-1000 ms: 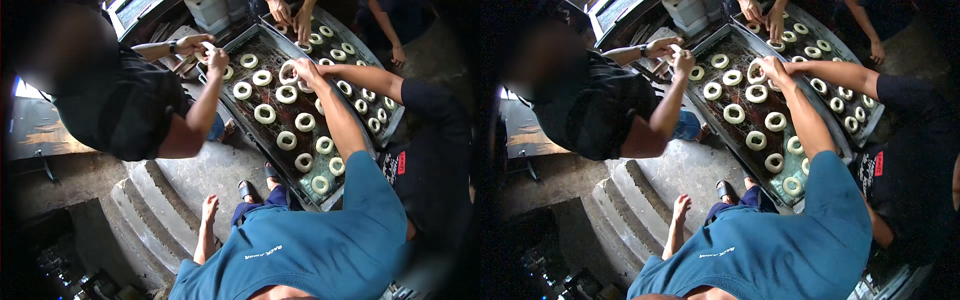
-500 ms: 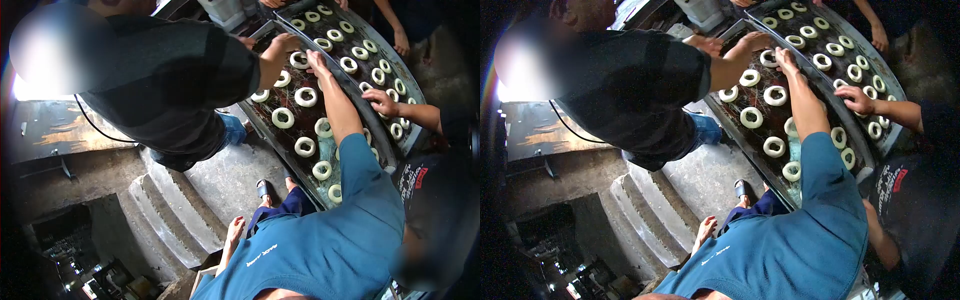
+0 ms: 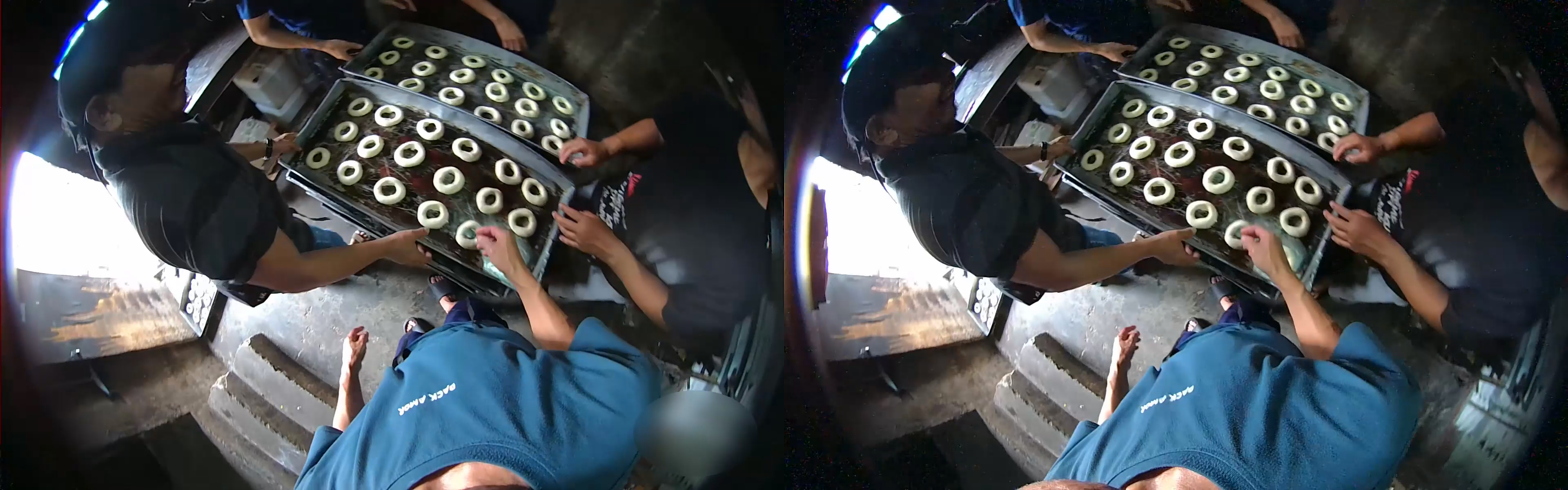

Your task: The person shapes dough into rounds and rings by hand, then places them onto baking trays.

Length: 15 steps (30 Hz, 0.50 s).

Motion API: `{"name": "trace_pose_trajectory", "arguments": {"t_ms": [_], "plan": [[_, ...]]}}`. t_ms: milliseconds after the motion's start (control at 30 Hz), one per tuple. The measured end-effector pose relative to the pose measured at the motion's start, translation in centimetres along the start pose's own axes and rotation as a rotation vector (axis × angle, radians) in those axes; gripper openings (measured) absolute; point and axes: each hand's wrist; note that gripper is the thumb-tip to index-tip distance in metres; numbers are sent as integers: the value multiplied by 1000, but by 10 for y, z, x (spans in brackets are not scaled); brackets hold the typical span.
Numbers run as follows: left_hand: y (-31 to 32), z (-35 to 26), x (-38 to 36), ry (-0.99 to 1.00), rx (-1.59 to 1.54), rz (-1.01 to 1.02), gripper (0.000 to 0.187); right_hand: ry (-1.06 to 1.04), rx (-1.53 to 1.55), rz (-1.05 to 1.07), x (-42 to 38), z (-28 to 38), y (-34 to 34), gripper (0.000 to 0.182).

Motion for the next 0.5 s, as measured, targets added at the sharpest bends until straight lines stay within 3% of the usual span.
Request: {"name": "trace_pose_trajectory", "arguments": {"t_ms": [167,267,367,467,500], "plan": [[-3,20,15,250,55,75,30,54,-53,-108,-83,-46,-12,23],[28,24,24,250,303,155,28,90,-65,-217,-103,-64,-41,22],[80,21,22,263,255,151,22,128,44,-264,-89,-105,-89,20],[87,34,6,253,134,186,23,140,113,-308,-76,-119,-104,18],[82,21,-8,222,192,206,33,164,168,-297,-70,-120,-106,18]]}}
Point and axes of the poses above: each hand's wrist, its own x-axis towards the middle knuckle, its own y-axis out of the palm, z = x × y, and after that the axes turned 11 degrees about y, right-handed
